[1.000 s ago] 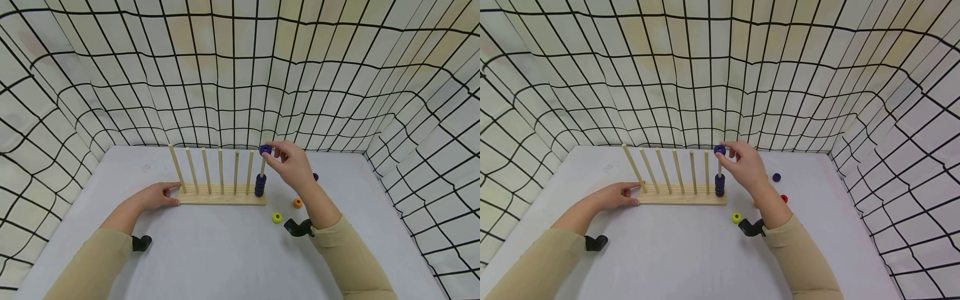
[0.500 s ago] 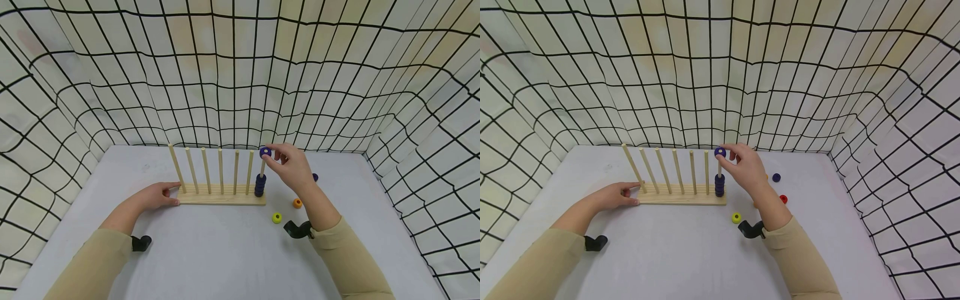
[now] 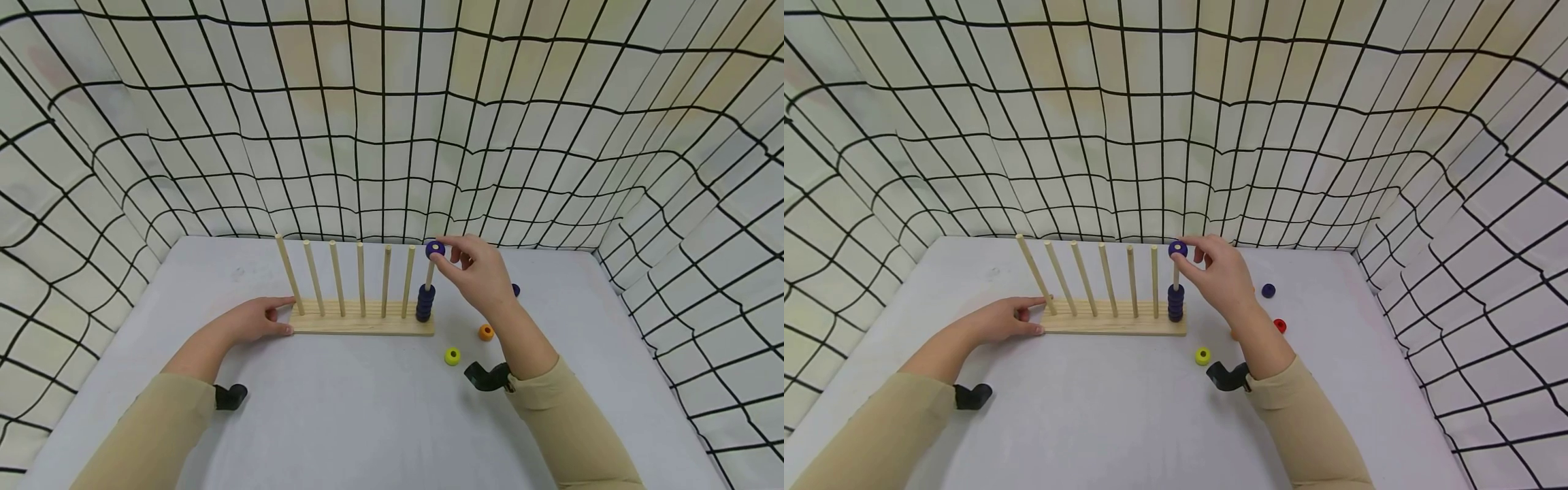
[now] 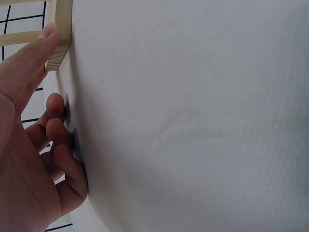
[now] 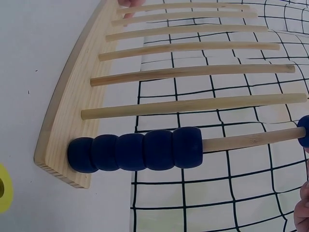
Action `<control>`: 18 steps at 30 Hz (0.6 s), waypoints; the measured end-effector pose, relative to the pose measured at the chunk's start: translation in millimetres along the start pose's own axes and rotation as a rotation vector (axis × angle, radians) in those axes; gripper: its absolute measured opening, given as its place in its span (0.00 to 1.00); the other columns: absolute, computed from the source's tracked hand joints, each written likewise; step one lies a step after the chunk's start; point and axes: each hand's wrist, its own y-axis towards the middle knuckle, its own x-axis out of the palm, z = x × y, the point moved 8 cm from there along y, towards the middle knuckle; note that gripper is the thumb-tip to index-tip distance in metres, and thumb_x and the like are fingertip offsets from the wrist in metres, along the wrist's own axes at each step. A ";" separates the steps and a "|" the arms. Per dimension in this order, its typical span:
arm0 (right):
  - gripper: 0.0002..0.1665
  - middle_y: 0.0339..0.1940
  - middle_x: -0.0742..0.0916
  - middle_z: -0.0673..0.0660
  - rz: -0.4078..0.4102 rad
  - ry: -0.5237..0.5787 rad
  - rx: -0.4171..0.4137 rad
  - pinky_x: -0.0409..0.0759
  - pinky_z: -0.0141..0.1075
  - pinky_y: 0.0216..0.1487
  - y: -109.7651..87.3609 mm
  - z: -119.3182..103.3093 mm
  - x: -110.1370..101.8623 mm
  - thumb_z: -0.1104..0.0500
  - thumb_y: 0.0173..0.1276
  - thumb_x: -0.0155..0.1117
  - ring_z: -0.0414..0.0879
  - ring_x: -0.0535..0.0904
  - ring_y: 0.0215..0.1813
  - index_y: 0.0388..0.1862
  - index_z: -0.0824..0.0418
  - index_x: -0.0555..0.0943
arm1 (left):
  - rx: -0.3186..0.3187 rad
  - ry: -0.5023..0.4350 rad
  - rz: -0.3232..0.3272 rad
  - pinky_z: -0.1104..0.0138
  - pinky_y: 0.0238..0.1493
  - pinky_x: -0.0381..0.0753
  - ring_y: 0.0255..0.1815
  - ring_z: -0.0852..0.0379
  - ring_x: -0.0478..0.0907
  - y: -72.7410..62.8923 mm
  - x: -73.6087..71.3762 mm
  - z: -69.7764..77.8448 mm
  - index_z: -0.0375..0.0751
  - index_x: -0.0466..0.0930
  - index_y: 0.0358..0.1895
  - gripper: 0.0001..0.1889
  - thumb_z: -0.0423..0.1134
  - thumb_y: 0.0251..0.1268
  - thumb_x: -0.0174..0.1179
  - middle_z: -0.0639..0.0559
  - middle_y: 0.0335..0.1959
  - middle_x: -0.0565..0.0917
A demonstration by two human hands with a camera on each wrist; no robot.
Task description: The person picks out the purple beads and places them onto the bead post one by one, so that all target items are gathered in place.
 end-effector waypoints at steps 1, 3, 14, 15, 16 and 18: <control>0.20 0.31 0.76 0.50 0.001 0.002 -0.001 0.66 0.39 0.32 0.0 -0.1 -0.2 0.47 0.70 0.66 0.46 0.68 0.32 0.57 0.54 0.85 | 0.002 0.000 0.000 0.61 0.32 0.63 0.30 0.53 0.64 0.2 -0.1 0.0 0.40 0.64 0.74 0.40 0.51 0.61 0.69 0.49 0.29 0.68; 0.20 0.31 0.76 0.50 0.003 0.001 -0.003 0.66 0.39 0.32 -0.2 -0.6 -0.8 0.47 0.70 0.66 0.46 0.68 0.32 0.57 0.54 0.85 | 0.007 0.000 -0.001 0.61 0.32 0.63 0.29 0.53 0.64 0.4 -0.1 0.3 0.39 0.64 0.74 0.40 0.50 0.61 0.69 0.49 0.29 0.68; 0.21 0.31 0.78 0.53 0.006 0.013 0.001 0.66 0.38 0.32 -1.0 -1.0 -1.9 0.47 0.70 0.66 0.46 0.68 0.32 0.57 0.55 0.85 | 0.002 0.005 -0.001 0.61 0.32 0.63 0.30 0.53 0.64 1.9 0.7 -1.2 0.40 0.64 0.74 0.41 0.51 0.61 0.69 0.49 0.29 0.68; 0.21 0.32 0.78 0.53 0.005 0.015 0.001 0.66 0.38 0.32 -1.0 -1.0 -2.1 0.48 0.70 0.66 0.46 0.68 0.32 0.57 0.55 0.84 | 0.001 0.005 0.000 0.61 0.32 0.63 0.30 0.53 0.64 1.9 0.7 -1.2 0.40 0.64 0.74 0.41 0.51 0.61 0.69 0.49 0.29 0.68; 0.21 0.32 0.78 0.54 0.004 0.018 0.003 0.65 0.38 0.32 -1.0 -0.9 -2.2 0.48 0.70 0.66 0.46 0.68 0.32 0.57 0.55 0.84 | 0.001 0.007 0.000 0.61 0.32 0.63 0.31 0.53 0.64 1.8 0.7 -1.2 0.40 0.64 0.74 0.41 0.51 0.61 0.69 0.49 0.29 0.68; 0.20 0.32 0.78 0.55 0.005 0.023 0.003 0.65 0.39 0.32 -1.2 -0.7 -2.6 0.49 0.70 0.66 0.46 0.68 0.32 0.58 0.55 0.84 | -0.001 0.008 0.000 0.61 0.32 0.63 0.31 0.53 0.65 1.7 0.7 -1.3 0.40 0.64 0.74 0.41 0.51 0.61 0.69 0.49 0.30 0.68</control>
